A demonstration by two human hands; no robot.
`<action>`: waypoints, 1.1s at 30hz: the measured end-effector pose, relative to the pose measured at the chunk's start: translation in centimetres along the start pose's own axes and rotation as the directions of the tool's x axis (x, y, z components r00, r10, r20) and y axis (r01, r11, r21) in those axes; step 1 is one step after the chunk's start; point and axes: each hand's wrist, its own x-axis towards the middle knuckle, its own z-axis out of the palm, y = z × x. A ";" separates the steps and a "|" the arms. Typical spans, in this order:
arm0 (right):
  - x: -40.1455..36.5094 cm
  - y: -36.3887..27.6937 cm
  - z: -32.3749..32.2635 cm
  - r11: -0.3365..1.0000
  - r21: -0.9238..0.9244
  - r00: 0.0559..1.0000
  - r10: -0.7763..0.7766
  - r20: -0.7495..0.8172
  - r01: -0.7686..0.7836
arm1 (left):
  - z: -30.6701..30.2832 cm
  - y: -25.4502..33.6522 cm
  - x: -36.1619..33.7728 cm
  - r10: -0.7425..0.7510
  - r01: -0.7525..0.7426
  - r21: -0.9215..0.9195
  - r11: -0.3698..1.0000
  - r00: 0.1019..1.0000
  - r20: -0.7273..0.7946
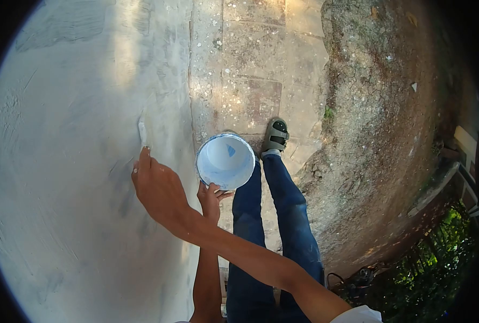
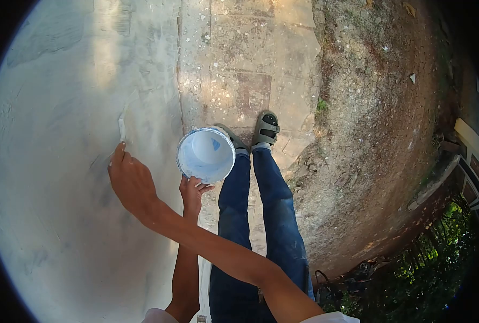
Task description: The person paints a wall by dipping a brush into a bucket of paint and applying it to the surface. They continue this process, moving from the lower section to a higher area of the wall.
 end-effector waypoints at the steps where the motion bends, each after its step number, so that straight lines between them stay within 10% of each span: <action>1: -1.2 -1.6 -0.8 0.998 -0.022 0.998 -0.061 -0.009 0.061 | 0.0 0.1 0.0 -0.009 0.009 0.008 1.000 1.000 0.010; 9: -2.2 -2.3 -4.7 0.995 -0.082 0.996 0.051 -0.071 -0.057 | 0.2 0.6 -0.5 -0.017 0.017 0.006 1.000 1.000 0.015; 12: -1.9 -3.7 -3.3 0.989 0.094 0.986 0.103 0.134 -0.116 | 0.0 0.6 -0.3 0.007 -0.008 0.017 1.000 0.999 0.035; 17: -5.9 -8.9 -4.4 0.988 0.039 0.989 -0.148 0.015 0.147 | 0.5 1.3 -0.9 0.006 -0.006 0.020 1.000 1.000 0.015; 23: -5.0 -7.5 -7.0 0.990 -0.107 0.994 -0.097 -0.054 0.090 | 0.4 1.2 -1.0 0.008 -0.009 0.033 0.999 1.000 0.020; 33: -8.2 -7.9 -10.0 0.968 0.214 0.990 -0.138 0.020 0.131 | 1.2 1.7 -1.1 0.019 -0.020 0.040 0.999 0.999 0.031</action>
